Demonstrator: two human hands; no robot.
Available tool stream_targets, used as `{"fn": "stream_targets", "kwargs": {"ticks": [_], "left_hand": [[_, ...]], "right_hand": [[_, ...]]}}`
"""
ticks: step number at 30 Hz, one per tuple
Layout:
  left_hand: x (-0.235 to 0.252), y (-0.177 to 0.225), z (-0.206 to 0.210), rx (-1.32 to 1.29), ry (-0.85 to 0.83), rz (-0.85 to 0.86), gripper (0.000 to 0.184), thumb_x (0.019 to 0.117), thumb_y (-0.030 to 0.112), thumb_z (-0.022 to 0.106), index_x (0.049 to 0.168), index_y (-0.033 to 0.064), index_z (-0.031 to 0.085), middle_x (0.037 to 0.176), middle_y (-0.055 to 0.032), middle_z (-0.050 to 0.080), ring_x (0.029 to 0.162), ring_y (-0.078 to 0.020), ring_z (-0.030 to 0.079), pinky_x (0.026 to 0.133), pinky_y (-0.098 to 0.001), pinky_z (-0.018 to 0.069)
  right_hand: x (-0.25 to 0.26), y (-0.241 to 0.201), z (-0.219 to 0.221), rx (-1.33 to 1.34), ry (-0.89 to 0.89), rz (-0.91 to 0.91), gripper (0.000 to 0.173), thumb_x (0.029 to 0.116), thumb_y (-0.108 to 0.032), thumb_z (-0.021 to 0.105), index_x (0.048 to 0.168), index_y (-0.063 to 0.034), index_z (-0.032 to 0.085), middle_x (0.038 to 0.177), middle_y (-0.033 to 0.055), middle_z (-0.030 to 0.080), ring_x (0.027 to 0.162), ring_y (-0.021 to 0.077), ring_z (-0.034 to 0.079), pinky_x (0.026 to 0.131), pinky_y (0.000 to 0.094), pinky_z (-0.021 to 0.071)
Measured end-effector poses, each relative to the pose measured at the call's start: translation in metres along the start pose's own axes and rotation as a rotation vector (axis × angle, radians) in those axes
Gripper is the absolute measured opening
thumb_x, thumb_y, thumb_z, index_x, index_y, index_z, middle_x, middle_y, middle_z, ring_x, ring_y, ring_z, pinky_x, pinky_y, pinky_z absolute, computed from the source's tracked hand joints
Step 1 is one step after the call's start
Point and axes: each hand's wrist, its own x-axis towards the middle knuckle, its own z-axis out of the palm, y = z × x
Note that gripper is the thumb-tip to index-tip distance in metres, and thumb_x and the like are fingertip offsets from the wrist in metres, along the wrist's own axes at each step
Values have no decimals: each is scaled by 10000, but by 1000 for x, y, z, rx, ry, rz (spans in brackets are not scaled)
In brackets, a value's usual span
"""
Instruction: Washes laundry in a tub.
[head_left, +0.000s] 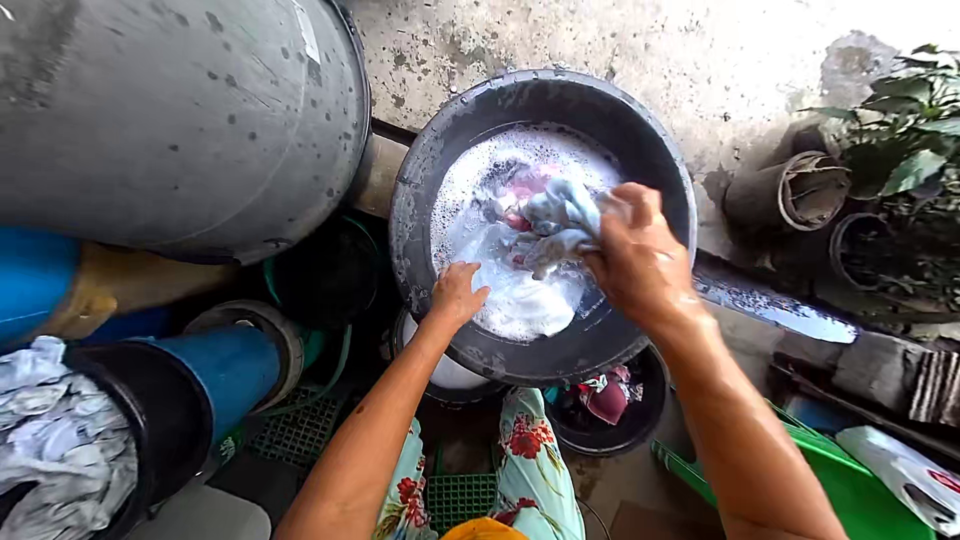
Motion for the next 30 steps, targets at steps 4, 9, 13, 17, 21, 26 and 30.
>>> {"fn": "stream_targets", "kwargs": {"ticks": [4, 9, 13, 17, 21, 26, 30], "left_hand": [[-15, -3, 3, 31, 34, 31, 523, 967, 327, 702, 1434, 118, 596, 1514, -194, 505, 1454, -372, 414, 1166, -560, 371], [-23, -6, 7, 54, 5, 39, 550, 974, 381, 673, 1465, 156, 571, 1580, -127, 457, 1511, -343, 337, 1185, -566, 334], [-25, 0, 5, 6, 66, 140, 702, 908, 413, 761, 1492, 99, 529, 1584, -136, 453, 1511, -336, 346, 1228, -522, 298], [-14, 18, 2, -157, 185, 238, 1103, 744, 365, 916, 1603, 47, 301, 1567, -175, 465, 1459, -347, 432, 1190, -550, 372], [7, 48, 14, -330, 324, 441, 1415, 551, 369, 1009, 1630, 22, 160, 1587, -220, 415, 1448, -365, 440, 1178, -545, 397], [-20, 121, -3, -909, 429, 591, 610, 937, 51, 621, 1501, -65, 418, 1443, -194, 563, 1328, -184, 552, 1156, -346, 415], [-52, 154, -26, -853, 501, 293, 414, 957, -8, 620, 1320, -175, 510, 1262, -300, 616, 1207, -272, 596, 1080, -367, 450]], "right_hand": [[22, 41, 142, -100, -252, 76, 368, 885, -271, 784, 1023, 63, 712, 1257, 314, 605, 1193, 529, 558, 878, 706, 477], [19, 58, 258, 97, -537, 428, 512, 998, -254, 620, 1395, 64, 565, 1485, 323, 489, 1400, 515, 438, 1098, 724, 356], [21, 58, 219, 258, -524, 599, 605, 967, -436, 651, 1295, 72, 622, 1350, 349, 579, 1291, 526, 531, 1032, 727, 408], [-1, 42, 106, 778, -135, 534, 418, 1008, -354, 616, 1197, 17, 649, 997, 212, 700, 887, 321, 692, 815, 552, 566], [-28, -9, 0, 1250, 102, 414, 274, 995, -289, 514, 1081, -70, 655, 798, 11, 708, 671, 123, 692, 627, 340, 612], [-57, -42, -42, 1693, 225, 213, 277, 979, -433, 590, 1043, -197, 720, 903, -19, 749, 818, 106, 725, 725, 336, 632], [-52, -22, -20, 2122, 398, 271, 365, 1016, -425, 457, 1030, -170, 717, 920, 45, 749, 848, 184, 732, 726, 426, 626]]}}
